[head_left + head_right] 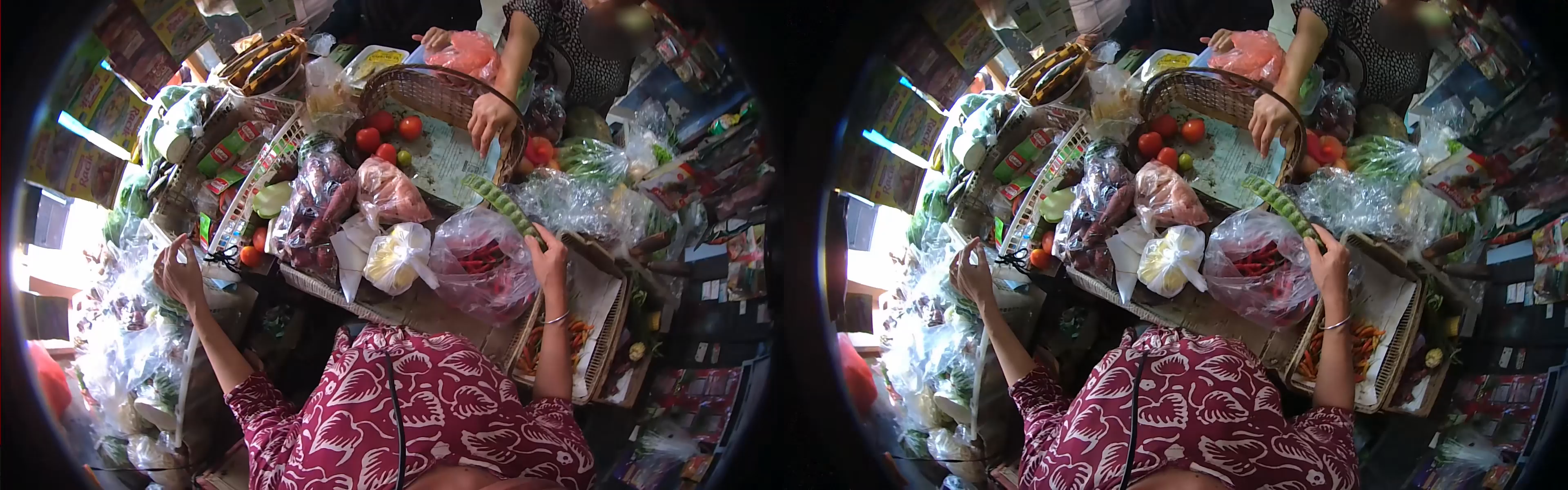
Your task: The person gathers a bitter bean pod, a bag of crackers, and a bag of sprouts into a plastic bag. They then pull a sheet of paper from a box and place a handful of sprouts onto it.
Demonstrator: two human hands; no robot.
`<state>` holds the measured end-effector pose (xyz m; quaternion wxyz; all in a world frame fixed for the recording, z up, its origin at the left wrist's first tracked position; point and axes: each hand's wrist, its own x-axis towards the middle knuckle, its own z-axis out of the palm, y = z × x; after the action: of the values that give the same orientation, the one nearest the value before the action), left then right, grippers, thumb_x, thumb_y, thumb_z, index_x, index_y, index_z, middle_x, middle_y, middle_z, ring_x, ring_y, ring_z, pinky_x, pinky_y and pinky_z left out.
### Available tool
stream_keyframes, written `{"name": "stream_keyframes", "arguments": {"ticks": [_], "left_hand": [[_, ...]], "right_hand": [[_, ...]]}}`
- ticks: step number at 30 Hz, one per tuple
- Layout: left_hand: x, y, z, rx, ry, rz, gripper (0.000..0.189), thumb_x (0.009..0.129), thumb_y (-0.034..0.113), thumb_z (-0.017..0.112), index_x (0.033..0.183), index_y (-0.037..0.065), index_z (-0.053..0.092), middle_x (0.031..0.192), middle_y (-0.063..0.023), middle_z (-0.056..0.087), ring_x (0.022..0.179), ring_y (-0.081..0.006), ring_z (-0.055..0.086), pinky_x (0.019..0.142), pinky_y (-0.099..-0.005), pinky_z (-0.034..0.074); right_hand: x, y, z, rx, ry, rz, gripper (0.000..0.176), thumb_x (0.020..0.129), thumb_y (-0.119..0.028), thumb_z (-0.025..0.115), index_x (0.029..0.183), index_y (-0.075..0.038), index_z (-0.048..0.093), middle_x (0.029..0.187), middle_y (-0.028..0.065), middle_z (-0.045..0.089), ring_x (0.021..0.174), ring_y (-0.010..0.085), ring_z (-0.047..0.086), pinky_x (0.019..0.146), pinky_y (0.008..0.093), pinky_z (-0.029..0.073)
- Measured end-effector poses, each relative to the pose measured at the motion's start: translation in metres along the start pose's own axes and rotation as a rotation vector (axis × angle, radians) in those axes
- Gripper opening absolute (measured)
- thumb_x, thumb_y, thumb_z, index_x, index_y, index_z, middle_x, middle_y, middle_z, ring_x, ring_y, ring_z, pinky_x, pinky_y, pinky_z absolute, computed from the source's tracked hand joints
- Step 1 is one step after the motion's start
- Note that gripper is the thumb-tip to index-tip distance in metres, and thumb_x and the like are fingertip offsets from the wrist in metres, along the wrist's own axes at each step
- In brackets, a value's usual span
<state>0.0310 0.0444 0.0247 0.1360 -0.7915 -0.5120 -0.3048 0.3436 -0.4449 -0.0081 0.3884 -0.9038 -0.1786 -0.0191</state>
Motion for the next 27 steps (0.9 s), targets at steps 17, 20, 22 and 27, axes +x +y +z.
{"name": "stream_keyframes", "arguments": {"ticks": [17,20,22,27], "left_hand": [[0.001,-0.004,-0.001,-0.067,-0.004,-0.019,0.017,0.078,0.032,0.058,0.091,0.023,0.064,0.094,0.0013,0.063,0.104,-0.0170,0.049,0.096,-0.0340,0.025],[0.002,-0.002,-0.005,-0.077,0.001,-0.017,0.016,0.078,0.032,0.058,0.090,0.023,0.064,0.093,0.0022,0.063,0.103,-0.0171,0.050,0.095,-0.0340,0.025],[0.002,0.000,-0.007,-0.078,0.006,-0.007,0.015,0.078,0.031,0.058,0.089,0.023,0.064,0.091,0.0033,0.063,0.102,-0.0168,0.050,0.095,-0.0335,0.026],[0.002,0.002,-0.009,-0.092,0.032,0.004,0.014,0.077,0.030,0.059,0.088,0.022,0.064,0.091,0.0039,0.063,0.101,-0.0164,0.051,0.094,-0.0331,0.026]], "right_hand": [[0.003,0.012,0.005,-0.016,-0.082,0.033,0.035,0.078,-0.020,0.059,0.102,0.005,0.057,0.092,0.0222,0.061,0.083,0.0282,0.061,0.074,0.0334,0.045],[0.000,0.008,0.008,-0.015,-0.067,0.009,0.033,0.077,-0.019,0.059,0.102,0.003,0.058,0.091,0.0211,0.062,0.082,0.0278,0.061,0.072,0.0330,0.045],[-0.001,-0.008,0.005,0.070,-0.046,0.060,0.032,0.077,-0.018,0.059,0.102,0.002,0.058,0.089,0.0199,0.062,0.080,0.0283,0.061,0.072,0.0329,0.045],[0.002,0.011,0.010,-0.020,-0.031,-0.016,0.030,0.077,-0.018,0.058,0.100,0.002,0.059,0.086,0.0187,0.063,0.077,0.0280,0.060,0.071,0.0332,0.045]]}}
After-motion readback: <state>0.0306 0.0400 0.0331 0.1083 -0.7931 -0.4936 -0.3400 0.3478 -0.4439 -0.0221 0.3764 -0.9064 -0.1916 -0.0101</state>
